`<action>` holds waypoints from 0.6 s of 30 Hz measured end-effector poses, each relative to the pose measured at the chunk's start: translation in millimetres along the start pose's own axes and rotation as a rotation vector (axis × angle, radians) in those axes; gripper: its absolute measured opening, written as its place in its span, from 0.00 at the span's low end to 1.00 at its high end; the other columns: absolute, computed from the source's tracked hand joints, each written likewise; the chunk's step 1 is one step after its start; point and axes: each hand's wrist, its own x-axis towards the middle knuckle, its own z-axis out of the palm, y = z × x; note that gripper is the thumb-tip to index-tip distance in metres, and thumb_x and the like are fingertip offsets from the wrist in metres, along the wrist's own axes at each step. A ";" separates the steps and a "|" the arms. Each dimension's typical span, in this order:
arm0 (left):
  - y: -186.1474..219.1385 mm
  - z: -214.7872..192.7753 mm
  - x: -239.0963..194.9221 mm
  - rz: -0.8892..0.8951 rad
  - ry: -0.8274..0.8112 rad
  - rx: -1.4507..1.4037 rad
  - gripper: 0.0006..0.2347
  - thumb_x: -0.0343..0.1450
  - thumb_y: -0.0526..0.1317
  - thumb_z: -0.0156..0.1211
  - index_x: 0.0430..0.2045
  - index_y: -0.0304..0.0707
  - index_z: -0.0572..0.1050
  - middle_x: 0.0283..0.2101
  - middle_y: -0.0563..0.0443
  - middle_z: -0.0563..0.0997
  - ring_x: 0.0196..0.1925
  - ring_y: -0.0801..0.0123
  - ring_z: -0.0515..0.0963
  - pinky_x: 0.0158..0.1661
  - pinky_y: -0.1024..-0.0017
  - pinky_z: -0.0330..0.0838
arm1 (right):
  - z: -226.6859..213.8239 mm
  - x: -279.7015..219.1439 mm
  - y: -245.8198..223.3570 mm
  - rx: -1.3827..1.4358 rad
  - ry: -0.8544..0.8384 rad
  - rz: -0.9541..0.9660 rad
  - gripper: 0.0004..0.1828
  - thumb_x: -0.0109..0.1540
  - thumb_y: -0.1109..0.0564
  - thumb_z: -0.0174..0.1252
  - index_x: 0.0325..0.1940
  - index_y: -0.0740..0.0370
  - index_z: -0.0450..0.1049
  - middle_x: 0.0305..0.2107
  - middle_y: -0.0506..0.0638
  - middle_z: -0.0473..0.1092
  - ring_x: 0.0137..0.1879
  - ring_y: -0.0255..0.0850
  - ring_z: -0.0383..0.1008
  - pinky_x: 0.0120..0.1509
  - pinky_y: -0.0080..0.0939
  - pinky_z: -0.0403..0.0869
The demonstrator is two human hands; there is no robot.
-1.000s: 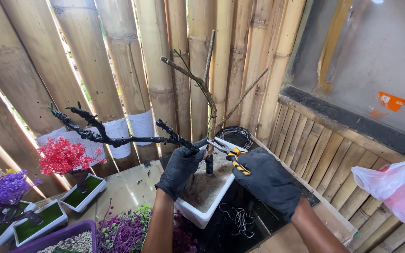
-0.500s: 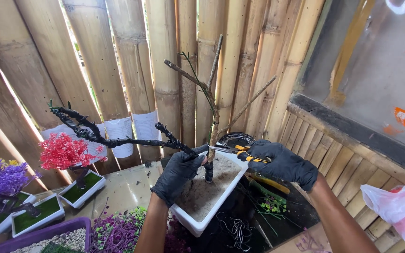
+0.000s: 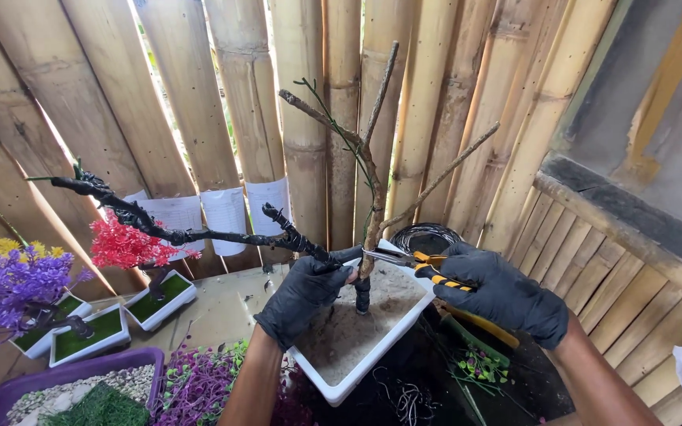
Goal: A person wearing black gloves uses pliers and wire to secure and shape tree branches in a white pot.
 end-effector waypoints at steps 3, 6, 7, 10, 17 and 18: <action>-23.1 -9.3 11.8 0.015 -0.015 0.003 0.14 0.67 0.30 0.69 0.47 0.29 0.83 0.10 0.49 0.72 0.11 0.80 0.67 0.18 0.84 0.57 | 4.2 0.0 17.6 0.010 0.016 -0.018 0.10 0.58 0.52 0.68 0.41 0.57 0.86 0.42 0.60 0.82 0.50 0.65 0.80 0.54 0.61 0.79; -28.9 -14.7 11.7 0.006 -0.018 0.025 0.14 0.68 0.31 0.70 0.48 0.30 0.83 0.10 0.47 0.73 0.11 0.78 0.67 0.17 0.83 0.57 | 8.7 -2.5 -8.1 0.020 0.041 -0.018 0.09 0.59 0.52 0.67 0.40 0.57 0.86 0.41 0.61 0.82 0.51 0.64 0.80 0.54 0.58 0.80; -19.8 -9.6 8.9 0.010 -0.018 0.022 0.14 0.68 0.31 0.70 0.48 0.30 0.83 0.10 0.47 0.73 0.11 0.78 0.67 0.17 0.83 0.57 | 6.6 -1.9 -14.6 0.016 0.041 -0.020 0.09 0.59 0.52 0.67 0.40 0.57 0.86 0.41 0.61 0.82 0.51 0.64 0.80 0.54 0.58 0.80; -4.1 -3.4 -0.8 0.003 -0.028 -0.028 0.14 0.67 0.31 0.70 0.47 0.30 0.83 0.10 0.47 0.74 0.10 0.79 0.67 0.17 0.84 0.57 | 5.4 -1.0 -28.7 0.055 0.063 -0.040 0.08 0.60 0.53 0.66 0.37 0.59 0.84 0.35 0.61 0.82 0.46 0.65 0.82 0.50 0.57 0.80; -18.5 -10.5 2.5 0.009 -0.039 -0.018 0.14 0.68 0.31 0.70 0.48 0.31 0.83 0.11 0.47 0.74 0.11 0.80 0.67 0.18 0.85 0.57 | 7.0 -0.6 -9.3 0.029 0.053 -0.042 0.08 0.59 0.53 0.67 0.33 0.59 0.84 0.29 0.60 0.81 0.39 0.65 0.82 0.46 0.57 0.80; -20.8 -11.1 3.6 0.014 -0.049 -0.008 0.14 0.68 0.32 0.70 0.49 0.31 0.82 0.10 0.47 0.74 0.11 0.79 0.68 0.18 0.85 0.56 | 7.0 -0.9 -4.0 0.009 0.053 -0.039 0.07 0.59 0.53 0.67 0.31 0.58 0.83 0.28 0.58 0.81 0.37 0.64 0.82 0.44 0.55 0.80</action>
